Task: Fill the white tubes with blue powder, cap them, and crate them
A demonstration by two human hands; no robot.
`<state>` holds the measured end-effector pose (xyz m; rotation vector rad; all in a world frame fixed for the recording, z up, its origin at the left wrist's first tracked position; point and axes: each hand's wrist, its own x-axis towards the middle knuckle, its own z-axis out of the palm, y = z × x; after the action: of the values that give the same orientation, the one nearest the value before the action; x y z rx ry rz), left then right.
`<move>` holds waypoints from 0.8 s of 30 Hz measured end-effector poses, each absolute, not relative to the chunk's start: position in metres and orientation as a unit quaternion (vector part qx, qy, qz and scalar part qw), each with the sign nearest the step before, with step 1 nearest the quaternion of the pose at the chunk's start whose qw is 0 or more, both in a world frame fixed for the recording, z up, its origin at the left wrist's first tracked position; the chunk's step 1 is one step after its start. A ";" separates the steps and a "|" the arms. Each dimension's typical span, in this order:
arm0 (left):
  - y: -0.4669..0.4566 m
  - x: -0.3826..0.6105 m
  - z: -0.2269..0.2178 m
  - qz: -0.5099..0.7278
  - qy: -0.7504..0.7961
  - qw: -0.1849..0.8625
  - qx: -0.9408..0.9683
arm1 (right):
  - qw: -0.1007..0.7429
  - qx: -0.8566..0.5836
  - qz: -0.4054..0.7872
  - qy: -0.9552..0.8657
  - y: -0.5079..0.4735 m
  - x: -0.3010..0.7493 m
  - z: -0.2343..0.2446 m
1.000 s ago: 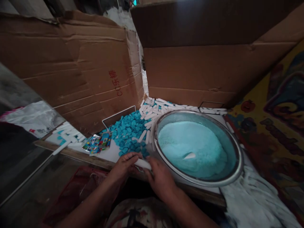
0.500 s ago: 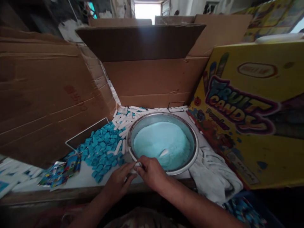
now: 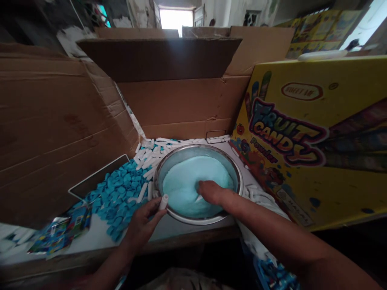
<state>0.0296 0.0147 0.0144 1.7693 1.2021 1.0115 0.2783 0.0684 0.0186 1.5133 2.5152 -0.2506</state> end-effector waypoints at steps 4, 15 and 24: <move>0.013 0.029 0.012 0.404 0.473 0.389 0.679 | 0.135 0.489 -0.071 0.859 0.061 0.278 0.013; 0.011 0.025 0.013 0.418 0.468 0.382 0.679 | 0.178 0.454 -0.067 0.870 0.055 0.281 0.020; 0.011 0.011 0.006 0.437 0.481 0.380 0.659 | 0.086 0.476 0.004 0.875 0.085 0.260 0.005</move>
<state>0.0108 0.0114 0.0063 1.6822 1.2281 1.1149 0.2604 0.0854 0.0053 1.4175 2.6080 0.0131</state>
